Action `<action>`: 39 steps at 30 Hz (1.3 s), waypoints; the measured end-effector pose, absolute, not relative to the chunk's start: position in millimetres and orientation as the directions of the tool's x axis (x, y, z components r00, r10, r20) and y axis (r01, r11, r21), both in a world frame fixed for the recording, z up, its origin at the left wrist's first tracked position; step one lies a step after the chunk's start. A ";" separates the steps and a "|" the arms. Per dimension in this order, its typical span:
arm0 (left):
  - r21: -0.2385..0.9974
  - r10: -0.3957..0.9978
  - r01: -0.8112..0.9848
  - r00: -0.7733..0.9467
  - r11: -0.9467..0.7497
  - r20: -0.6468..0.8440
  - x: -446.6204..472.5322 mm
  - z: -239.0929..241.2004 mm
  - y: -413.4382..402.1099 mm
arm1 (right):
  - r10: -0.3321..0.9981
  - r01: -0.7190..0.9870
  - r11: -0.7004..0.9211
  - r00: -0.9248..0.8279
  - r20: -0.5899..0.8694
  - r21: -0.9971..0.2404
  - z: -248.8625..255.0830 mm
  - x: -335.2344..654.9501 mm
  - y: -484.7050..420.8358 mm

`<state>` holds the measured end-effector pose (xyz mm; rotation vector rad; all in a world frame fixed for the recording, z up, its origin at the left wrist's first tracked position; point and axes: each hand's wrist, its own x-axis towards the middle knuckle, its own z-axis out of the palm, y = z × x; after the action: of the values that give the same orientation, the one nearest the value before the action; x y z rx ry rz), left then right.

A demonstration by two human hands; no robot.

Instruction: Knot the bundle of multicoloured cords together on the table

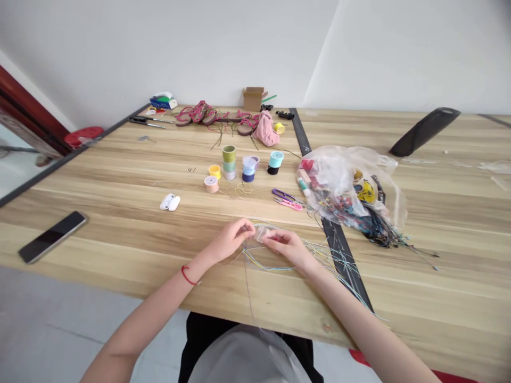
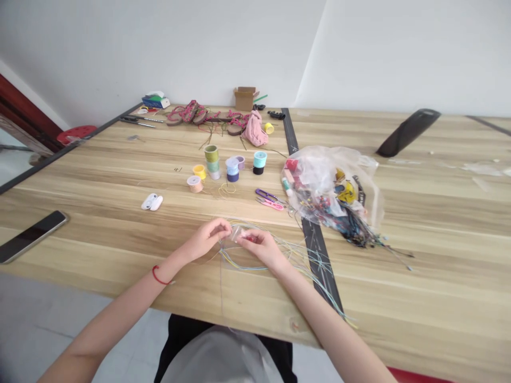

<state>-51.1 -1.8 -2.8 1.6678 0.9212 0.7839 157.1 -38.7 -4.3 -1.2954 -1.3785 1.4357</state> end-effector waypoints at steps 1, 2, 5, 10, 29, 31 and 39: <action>0.964 0.888 0.195 0.453 -0.182 0.076 -53.1 -1.9 0.5 | 0.975 0.107 -0.131 -0.165 -0.147 -0.986 -4.5 161.3 -35.5; 0.964 0.908 0.194 0.409 -0.182 0.089 -55.5 -1.2 3.1 | 0.985 0.081 -0.122 -0.114 -0.131 -0.989 -5.1 166.7 -31.6; 0.969 0.949 0.188 0.300 -0.162 0.100 -62.4 -0.6 10.3 | 0.995 0.057 -0.097 0.035 -0.095 -0.994 -10.0 188.4 -18.2; 0.971 0.960 0.171 0.254 -0.164 0.117 -63.7 -2.7 12.3 | 0.977 0.451 -0.062 0.210 0.038 -0.890 -18.5 220.2 -6.4; 0.634 0.791 0.503 0.523 -0.588 0.318 -49.8 -23.1 0.3 | 0.802 0.740 0.597 -0.547 0.240 -0.310 -4.9 153.2 -73.8; 0.579 0.769 0.528 0.553 -0.621 0.321 -49.1 -28.1 1.3 | 0.804 0.740 0.595 -0.544 0.241 -0.314 -6.2 154.2 -80.6; 0.422 0.725 0.595 0.619 -0.684 0.302 -46.5 -25.0 -2.0 | 0.830 0.744 0.558 -0.513 0.219 -0.367 -6.2 149.8 -75.4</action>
<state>-46.5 -2.0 -25.0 2.5646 1.0714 0.6617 149.8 -75.4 -6.2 -1.2845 -2.4273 0.3205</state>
